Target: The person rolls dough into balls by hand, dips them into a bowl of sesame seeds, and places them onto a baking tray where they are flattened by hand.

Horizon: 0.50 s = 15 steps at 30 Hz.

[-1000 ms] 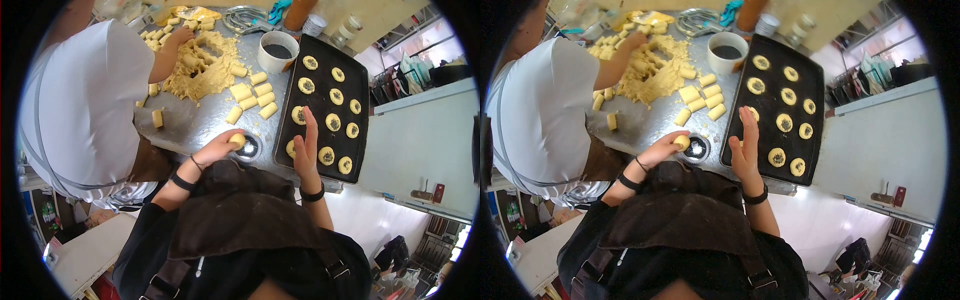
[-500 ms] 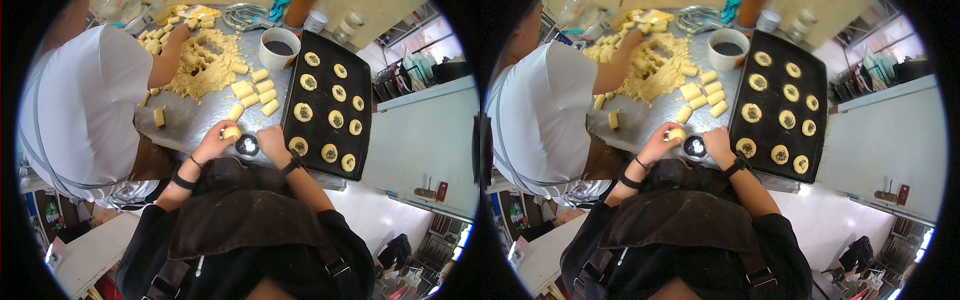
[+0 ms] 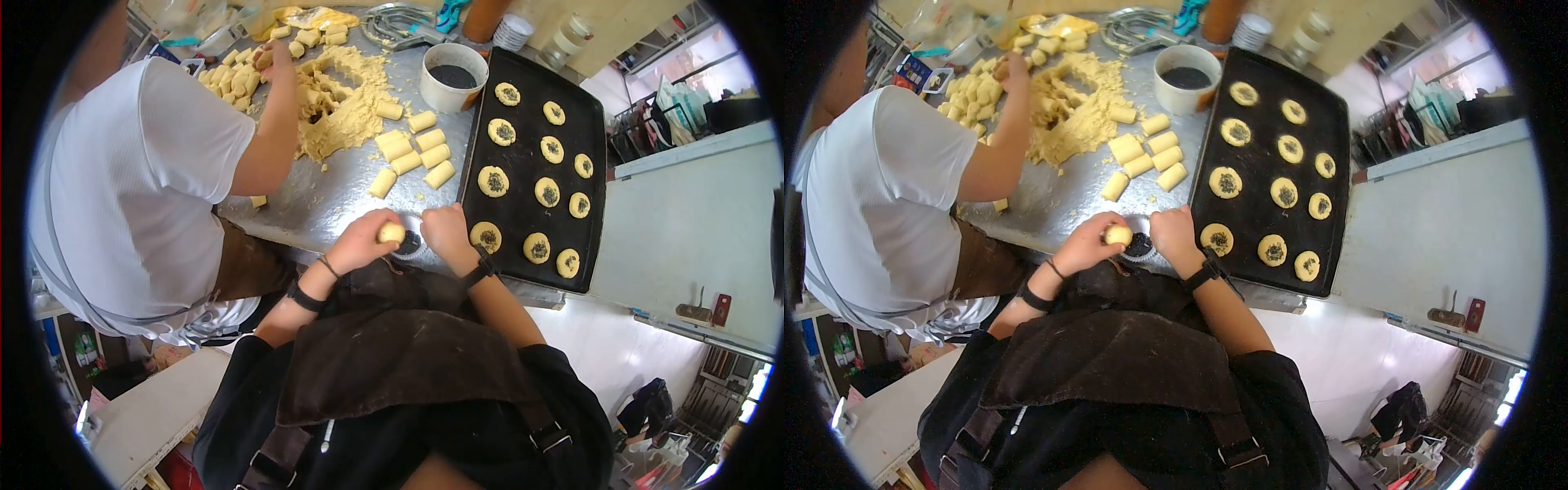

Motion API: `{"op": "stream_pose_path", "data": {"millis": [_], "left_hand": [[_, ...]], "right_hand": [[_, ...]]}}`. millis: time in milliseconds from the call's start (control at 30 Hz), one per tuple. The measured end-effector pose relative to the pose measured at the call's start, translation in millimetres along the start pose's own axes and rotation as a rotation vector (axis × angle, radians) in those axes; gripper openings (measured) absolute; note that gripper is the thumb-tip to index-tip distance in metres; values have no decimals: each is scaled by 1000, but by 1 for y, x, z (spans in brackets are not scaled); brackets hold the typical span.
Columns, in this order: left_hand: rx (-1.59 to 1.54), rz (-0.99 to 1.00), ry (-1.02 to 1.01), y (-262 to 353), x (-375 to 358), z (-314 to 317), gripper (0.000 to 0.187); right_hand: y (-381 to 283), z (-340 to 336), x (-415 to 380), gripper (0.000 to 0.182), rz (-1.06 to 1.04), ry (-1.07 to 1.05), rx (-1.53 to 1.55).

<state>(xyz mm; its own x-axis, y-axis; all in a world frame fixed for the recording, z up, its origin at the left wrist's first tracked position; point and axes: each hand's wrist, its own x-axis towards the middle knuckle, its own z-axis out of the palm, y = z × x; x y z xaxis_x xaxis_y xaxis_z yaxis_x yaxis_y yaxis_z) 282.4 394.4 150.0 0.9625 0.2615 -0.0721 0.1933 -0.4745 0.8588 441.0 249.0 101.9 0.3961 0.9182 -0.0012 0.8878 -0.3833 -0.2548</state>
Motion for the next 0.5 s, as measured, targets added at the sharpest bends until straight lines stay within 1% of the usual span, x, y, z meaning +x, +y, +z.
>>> {"op": "stream_pose_path", "data": {"millis": [67, 100, 133, 233, 333, 433, 500], "left_hand": [[113, 114, -117, 6, 8, 0, 36], [169, 171, -176, 9, 12, 1, 37], [228, 244, -178, 3, 16, 7, 35], [305, 250, -234, 1, 24, 16, 31], [412, 325, -271, -9, 30, 25, 28], [576, 318, -349, -14, 34, 34, 28], [590, 336, -358, -17, 37, 40, 28]], "right_hand": [[-1, -5, -1, 15, -15, -3, 23], [0, -7, -2, 16, -10, 35, 48], [2, -9, -2, 17, -6, 72, 73], [6, -18, -3, 18, 14, 167, 115], [11, -31, -7, 16, 41, 228, 137], [17, -39, -8, 15, 65, 294, 186], [19, -43, -9, 14, 75, 321, 215]]}}
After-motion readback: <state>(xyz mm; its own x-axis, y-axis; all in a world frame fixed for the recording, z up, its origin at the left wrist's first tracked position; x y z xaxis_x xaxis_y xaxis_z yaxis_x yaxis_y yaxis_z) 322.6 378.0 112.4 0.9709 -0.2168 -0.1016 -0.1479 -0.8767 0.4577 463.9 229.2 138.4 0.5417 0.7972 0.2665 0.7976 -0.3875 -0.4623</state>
